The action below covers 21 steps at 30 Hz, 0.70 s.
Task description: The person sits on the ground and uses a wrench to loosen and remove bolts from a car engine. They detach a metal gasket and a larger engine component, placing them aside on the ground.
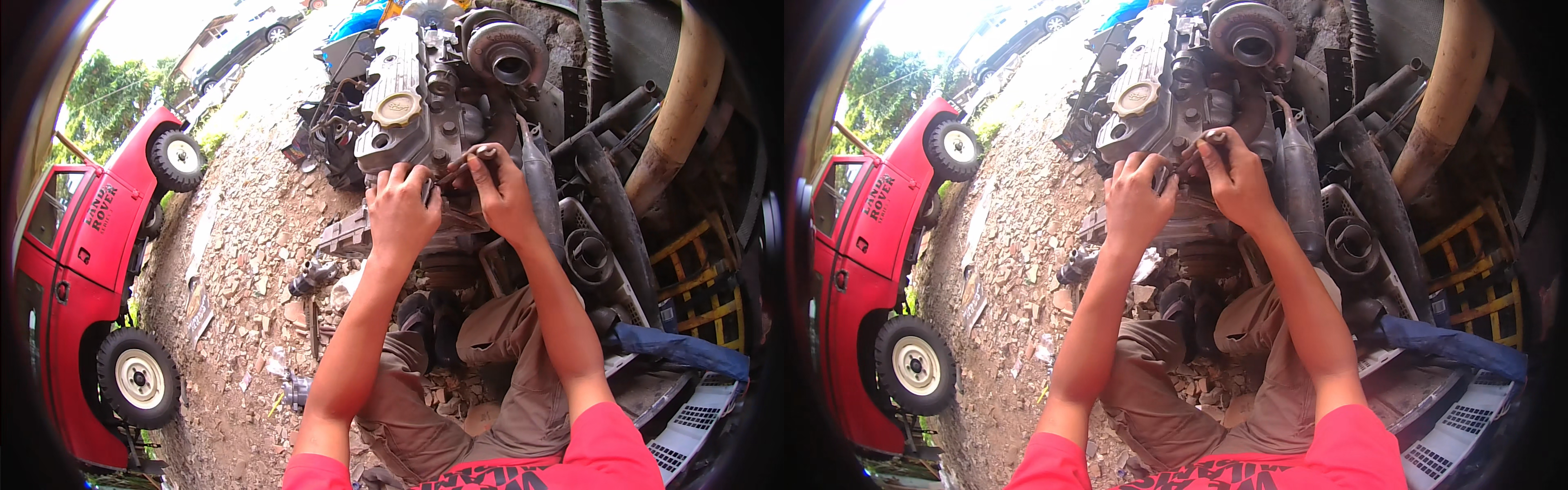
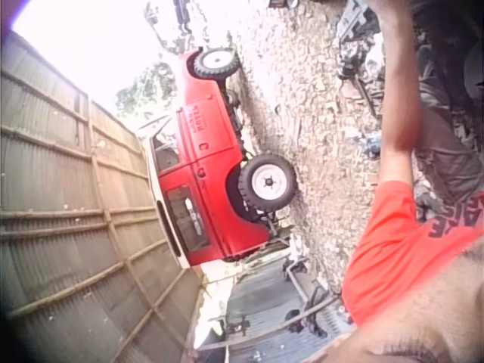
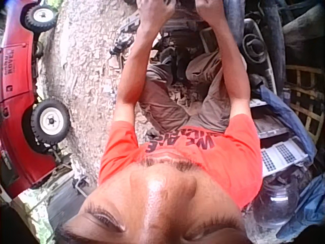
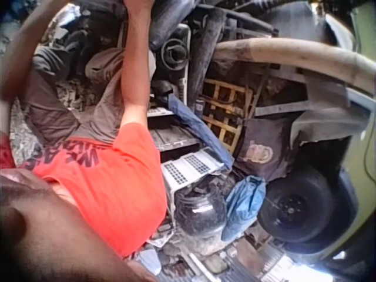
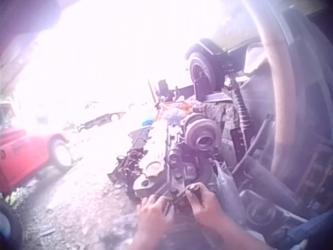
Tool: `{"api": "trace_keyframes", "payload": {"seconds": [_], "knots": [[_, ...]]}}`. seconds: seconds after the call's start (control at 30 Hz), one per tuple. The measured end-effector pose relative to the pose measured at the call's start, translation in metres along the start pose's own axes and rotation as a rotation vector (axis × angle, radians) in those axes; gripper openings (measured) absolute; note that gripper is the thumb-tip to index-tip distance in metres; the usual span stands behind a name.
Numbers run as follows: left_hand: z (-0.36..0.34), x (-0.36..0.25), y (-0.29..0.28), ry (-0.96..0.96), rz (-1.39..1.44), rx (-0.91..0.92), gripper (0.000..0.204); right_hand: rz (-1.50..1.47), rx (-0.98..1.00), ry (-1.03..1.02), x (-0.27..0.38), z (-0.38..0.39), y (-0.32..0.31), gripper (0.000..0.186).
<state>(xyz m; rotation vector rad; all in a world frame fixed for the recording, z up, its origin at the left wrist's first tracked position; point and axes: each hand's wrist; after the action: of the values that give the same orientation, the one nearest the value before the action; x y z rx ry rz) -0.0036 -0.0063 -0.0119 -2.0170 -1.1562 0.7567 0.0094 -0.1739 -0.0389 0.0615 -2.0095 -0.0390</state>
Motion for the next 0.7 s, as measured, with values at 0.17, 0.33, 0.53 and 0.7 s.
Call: {"api": "trace_keyframes", "payload": {"seconds": [0.17, 0.33, 0.53, 0.7], "knots": [[0.002, 0.005, 0.004, 0.004, 0.028, 0.015, 0.026, -0.479, -0.218, 0.113, -0.028, 0.026, 0.009, 0.018], [0.001, 0.002, -0.003, 0.000, 0.042, 0.041, 0.029, -0.517, -0.306, 0.093, -0.033, 0.017, 0.004, 0.022], [0.001, 0.005, -0.002, 0.027, 0.057, 0.034, 0.029, -0.301, -0.024, 0.627, -0.041, 0.017, -0.023, 0.030], [0.001, 0.006, -0.001, 0.030, 0.063, 0.028, 0.028, -0.265, 0.138, 0.673, -0.039, 0.018, -0.016, 0.030]]}}
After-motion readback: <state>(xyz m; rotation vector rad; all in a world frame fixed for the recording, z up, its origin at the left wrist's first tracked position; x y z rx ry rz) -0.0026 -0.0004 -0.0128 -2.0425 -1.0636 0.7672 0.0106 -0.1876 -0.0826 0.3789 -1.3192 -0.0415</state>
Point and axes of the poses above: each hand's wrist, its own z-axis away from the middle knuckle, its own y-axis out of the palm, x = y × z, and after that the axes turned 7 degrees about y, right-handed
